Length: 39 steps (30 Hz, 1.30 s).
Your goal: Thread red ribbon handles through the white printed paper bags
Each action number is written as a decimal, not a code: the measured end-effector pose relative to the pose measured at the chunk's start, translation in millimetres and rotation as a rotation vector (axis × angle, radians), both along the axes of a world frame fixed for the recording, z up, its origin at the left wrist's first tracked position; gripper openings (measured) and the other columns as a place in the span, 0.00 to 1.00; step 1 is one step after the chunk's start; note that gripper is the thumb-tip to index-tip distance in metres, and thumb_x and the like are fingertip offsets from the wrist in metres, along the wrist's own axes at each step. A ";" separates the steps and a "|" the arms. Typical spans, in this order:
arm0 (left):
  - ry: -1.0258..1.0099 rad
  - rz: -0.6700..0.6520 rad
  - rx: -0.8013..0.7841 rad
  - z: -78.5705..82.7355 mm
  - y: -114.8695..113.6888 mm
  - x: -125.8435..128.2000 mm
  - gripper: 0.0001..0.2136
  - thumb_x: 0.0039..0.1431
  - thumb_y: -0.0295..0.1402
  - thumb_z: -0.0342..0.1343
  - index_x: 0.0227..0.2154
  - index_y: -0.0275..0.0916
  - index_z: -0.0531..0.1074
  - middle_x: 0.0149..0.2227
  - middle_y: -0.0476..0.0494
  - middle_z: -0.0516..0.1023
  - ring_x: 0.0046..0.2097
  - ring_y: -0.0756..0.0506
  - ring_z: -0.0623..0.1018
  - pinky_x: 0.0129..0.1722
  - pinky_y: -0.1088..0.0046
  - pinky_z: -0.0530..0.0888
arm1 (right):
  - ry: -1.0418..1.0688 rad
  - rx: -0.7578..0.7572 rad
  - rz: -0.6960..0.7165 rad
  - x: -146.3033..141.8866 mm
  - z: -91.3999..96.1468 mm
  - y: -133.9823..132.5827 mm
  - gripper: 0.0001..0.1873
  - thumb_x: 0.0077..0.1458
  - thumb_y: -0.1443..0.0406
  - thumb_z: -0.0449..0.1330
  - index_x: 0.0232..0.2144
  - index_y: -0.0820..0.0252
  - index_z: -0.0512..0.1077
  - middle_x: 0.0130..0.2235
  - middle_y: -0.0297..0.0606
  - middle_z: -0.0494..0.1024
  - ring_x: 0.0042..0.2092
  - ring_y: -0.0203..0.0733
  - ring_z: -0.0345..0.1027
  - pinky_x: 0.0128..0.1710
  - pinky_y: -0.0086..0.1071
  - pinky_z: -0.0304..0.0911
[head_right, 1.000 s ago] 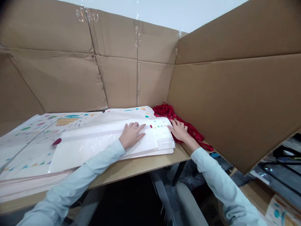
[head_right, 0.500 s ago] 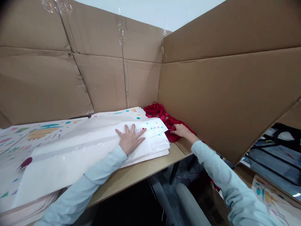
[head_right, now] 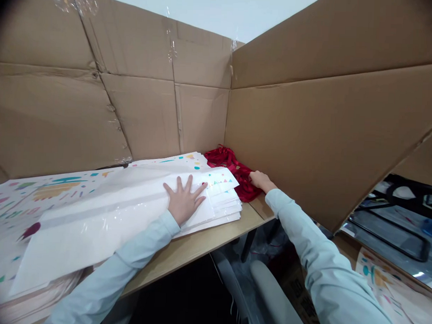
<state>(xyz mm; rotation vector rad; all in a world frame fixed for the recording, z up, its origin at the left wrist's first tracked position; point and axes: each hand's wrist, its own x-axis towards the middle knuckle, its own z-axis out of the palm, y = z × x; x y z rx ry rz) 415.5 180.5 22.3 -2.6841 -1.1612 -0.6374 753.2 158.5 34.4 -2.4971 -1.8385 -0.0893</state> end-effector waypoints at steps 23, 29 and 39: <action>-1.754 -0.525 -1.271 104.2 15.0 -50.2 0.11 0.65 0.33 0.48 0.40 0.39 0.75 0.44 0.45 0.78 0.36 0.52 0.77 0.34 0.79 0.73 | 1.127 0.330 0.663 -218.2 96.0 -9.6 0.20 0.51 0.51 0.59 0.22 0.62 0.66 0.16 0.25 0.56 0.18 0.27 0.46 0.18 0.26 0.41; -2.076 -0.451 -1.066 138.2 43.6 -119.7 0.13 0.68 0.30 0.43 0.36 0.33 0.72 0.29 0.47 0.78 0.30 0.54 0.77 0.19 0.89 0.67 | 0.975 0.425 0.550 -186.3 92.6 -3.4 0.23 0.51 0.49 0.58 0.21 0.63 0.67 0.18 0.27 0.58 0.20 0.27 0.46 0.20 0.27 0.42; -2.465 -0.438 -0.499 139.3 67.1 -239.1 0.12 0.70 0.32 0.37 0.37 0.32 0.64 0.26 0.52 0.76 0.33 0.60 0.77 0.33 0.93 0.74 | 0.616 0.381 0.422 -135.4 94.5 18.7 0.22 0.56 0.52 0.55 0.22 0.63 0.71 0.19 0.31 0.65 0.22 0.30 0.54 0.25 0.28 0.52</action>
